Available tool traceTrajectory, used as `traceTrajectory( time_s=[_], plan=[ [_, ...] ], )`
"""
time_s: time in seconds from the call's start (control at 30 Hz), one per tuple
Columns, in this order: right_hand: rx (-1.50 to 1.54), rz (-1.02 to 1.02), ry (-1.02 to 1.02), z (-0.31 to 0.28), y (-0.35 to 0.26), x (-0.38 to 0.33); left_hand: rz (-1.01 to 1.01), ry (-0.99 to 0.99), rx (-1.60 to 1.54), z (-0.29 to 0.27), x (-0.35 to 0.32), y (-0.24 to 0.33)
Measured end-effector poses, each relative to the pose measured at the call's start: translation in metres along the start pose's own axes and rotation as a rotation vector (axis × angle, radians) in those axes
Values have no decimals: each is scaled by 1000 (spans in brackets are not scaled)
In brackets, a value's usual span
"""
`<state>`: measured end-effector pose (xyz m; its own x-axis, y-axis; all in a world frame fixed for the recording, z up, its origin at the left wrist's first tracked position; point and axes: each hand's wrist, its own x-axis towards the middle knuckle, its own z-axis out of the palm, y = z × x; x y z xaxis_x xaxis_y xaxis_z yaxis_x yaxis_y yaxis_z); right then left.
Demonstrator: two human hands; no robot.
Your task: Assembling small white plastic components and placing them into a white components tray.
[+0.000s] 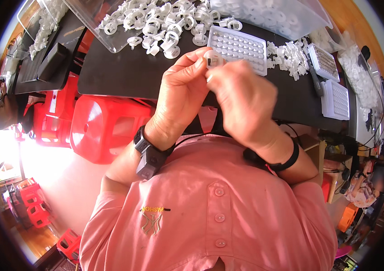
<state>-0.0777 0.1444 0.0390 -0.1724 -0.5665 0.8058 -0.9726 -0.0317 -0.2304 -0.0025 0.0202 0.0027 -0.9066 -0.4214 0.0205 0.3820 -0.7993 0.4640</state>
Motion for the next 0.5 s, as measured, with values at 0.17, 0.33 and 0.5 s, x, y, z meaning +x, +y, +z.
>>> traceTrajectory(
  time_s=[0.17,0.33,0.5],
  plan=[
    [3,95,57,3,29,9,-69,-143,32,-5,3,2],
    [310,229,70,3,31,10,-63,-121,21,-5,2,2],
    [624,477,3,-3,27,12,-57,-89,43,-4,1,2]
  ],
)
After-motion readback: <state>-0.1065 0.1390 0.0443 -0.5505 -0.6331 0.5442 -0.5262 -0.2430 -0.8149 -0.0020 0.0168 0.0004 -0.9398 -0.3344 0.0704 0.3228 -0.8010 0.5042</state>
